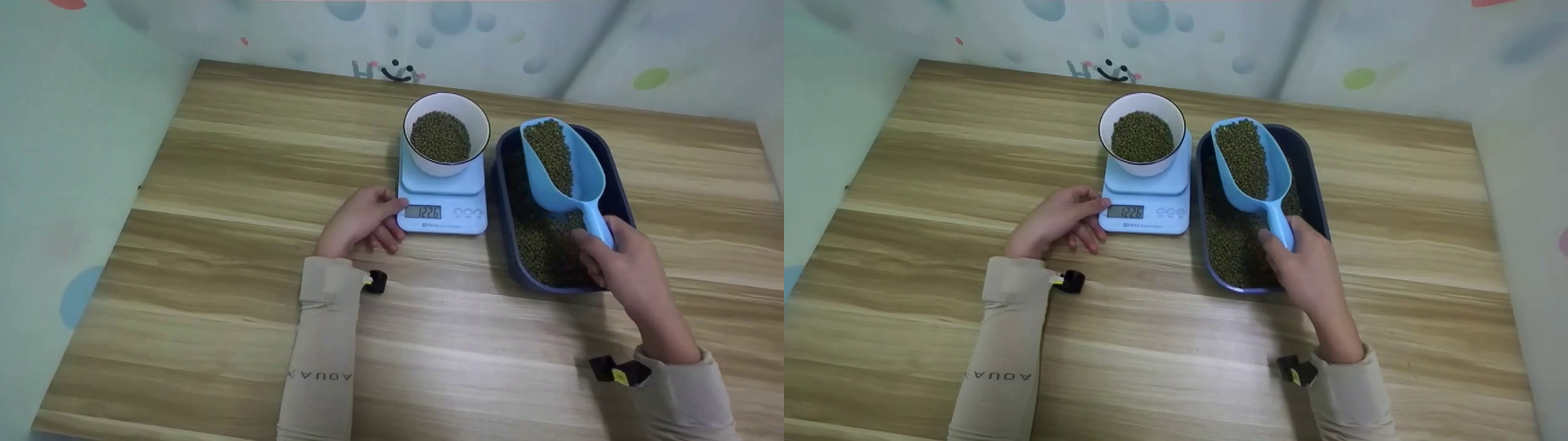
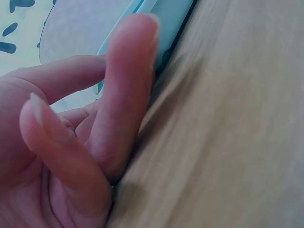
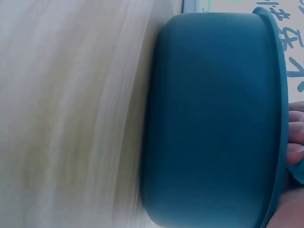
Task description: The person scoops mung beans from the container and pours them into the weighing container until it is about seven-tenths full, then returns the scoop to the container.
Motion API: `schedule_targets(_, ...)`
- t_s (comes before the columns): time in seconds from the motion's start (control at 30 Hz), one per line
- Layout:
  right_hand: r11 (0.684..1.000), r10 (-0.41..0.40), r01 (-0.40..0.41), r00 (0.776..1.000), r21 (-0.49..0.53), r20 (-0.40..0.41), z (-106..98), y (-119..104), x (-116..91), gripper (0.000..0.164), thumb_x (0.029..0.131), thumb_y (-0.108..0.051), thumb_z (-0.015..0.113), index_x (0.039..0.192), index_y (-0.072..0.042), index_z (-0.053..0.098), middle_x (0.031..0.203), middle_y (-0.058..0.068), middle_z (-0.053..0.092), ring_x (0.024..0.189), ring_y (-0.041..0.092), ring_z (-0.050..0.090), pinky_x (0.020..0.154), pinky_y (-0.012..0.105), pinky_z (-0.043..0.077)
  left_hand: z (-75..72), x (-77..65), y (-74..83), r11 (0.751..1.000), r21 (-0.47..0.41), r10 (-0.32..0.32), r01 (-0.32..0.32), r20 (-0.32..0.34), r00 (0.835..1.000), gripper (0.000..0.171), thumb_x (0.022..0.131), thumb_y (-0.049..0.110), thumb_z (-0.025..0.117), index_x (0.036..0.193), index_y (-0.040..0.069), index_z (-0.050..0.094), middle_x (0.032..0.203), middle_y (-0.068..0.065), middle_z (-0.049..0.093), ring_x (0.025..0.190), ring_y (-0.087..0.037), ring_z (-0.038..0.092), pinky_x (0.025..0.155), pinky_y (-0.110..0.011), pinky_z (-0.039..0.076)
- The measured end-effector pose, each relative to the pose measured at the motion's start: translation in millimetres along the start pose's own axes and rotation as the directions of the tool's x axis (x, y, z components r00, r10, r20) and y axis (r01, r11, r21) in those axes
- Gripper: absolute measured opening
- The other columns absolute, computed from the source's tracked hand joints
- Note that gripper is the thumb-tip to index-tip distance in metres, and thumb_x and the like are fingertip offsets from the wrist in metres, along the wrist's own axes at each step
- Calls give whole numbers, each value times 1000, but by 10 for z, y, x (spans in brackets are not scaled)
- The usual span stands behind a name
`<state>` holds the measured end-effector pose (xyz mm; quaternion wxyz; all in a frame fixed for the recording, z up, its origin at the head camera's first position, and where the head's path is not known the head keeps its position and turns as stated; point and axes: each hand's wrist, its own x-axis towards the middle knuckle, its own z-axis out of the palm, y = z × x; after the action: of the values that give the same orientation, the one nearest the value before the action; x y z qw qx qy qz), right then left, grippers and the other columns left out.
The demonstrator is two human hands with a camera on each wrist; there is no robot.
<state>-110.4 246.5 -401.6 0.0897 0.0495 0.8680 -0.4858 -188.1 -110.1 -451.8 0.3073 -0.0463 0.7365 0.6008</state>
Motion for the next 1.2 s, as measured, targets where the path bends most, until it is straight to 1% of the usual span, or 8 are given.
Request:
schedule_targets(0.27,994,-1,4,1000,111,-25,-119,-56,-73,33,91,-31,58,95,1,47,60,0,47,47,10,42,39,30,33,-3,5,-20,999,-30,15,-14,6,1000,32,92,38,54,102,7,50,77,-16,66,55,-25,66,36,-24,39)
schedule_targets(0.47,964,-49,33,997,263,56,-250,-166,-106,33,91,-21,59,108,5,50,62,1,47,49,12,42,41,32,28,-8,-9,-11,1000,-16,8,-8,4,1000,30,92,37,53,101,9,51,79,-16,67,57,-25,66,36,-24,38)
schedule_targets(0.63,970,-82,52,990,237,118,-313,-360,-87,29,93,-20,55,109,4,52,63,2,48,51,14,43,44,33,30,-9,-12,-9,1000,2,12,-12,4,1000,30,92,38,53,101,10,51,81,-16,67,59,-27,67,36,-25,39)
schedule_targets(0.77,952,-116,58,977,300,180,-307,-526,-38,24,94,-15,52,105,6,47,64,4,49,52,13,44,43,32,31,-13,-15,-8,1000,15,13,-13,0,1000,31,92,39,52,101,10,52,81,-16,68,60,-28,67,36,-25,39)
schedule_targets(0.87,932,-135,48,966,359,222,-281,-634,20,25,94,-11,50,113,5,46,65,4,51,52,12,45,41,30,32,-15,-13,-9,1000,19,12,-12,-7,1000,30,92,39,52,100,10,52,81,-15,68,61,-28,67,37,-25,40)
schedule_targets(0.97,948,-140,65,964,311,225,-253,-728,80,25,94,-13,51,112,4,48,65,4,51,50,12,45,40,31,31,-6,-6,-11,1000,4,15,-15,-5,1000,29,92,38,53,100,10,52,80,-15,68,60,-27,67,37,-25,40)
schedule_targets(1.1,985,-142,117,967,129,210,-230,-842,163,24,96,-20,49,103,3,50,65,4,50,49,13,44,42,33,32,6,0,-20,999,-25,24,-24,6,1000,30,92,37,54,100,9,52,79,-16,67,57,-25,67,36,-25,39)
schedule_targets(1.2,990,-137,139,968,6,212,-222,-927,220,27,96,-25,48,106,0,51,68,4,51,51,15,43,44,35,34,-3,-9,-28,999,-32,27,-27,4,1000,30,92,37,54,100,8,52,78,-16,67,56,-24,66,35,-25,38)
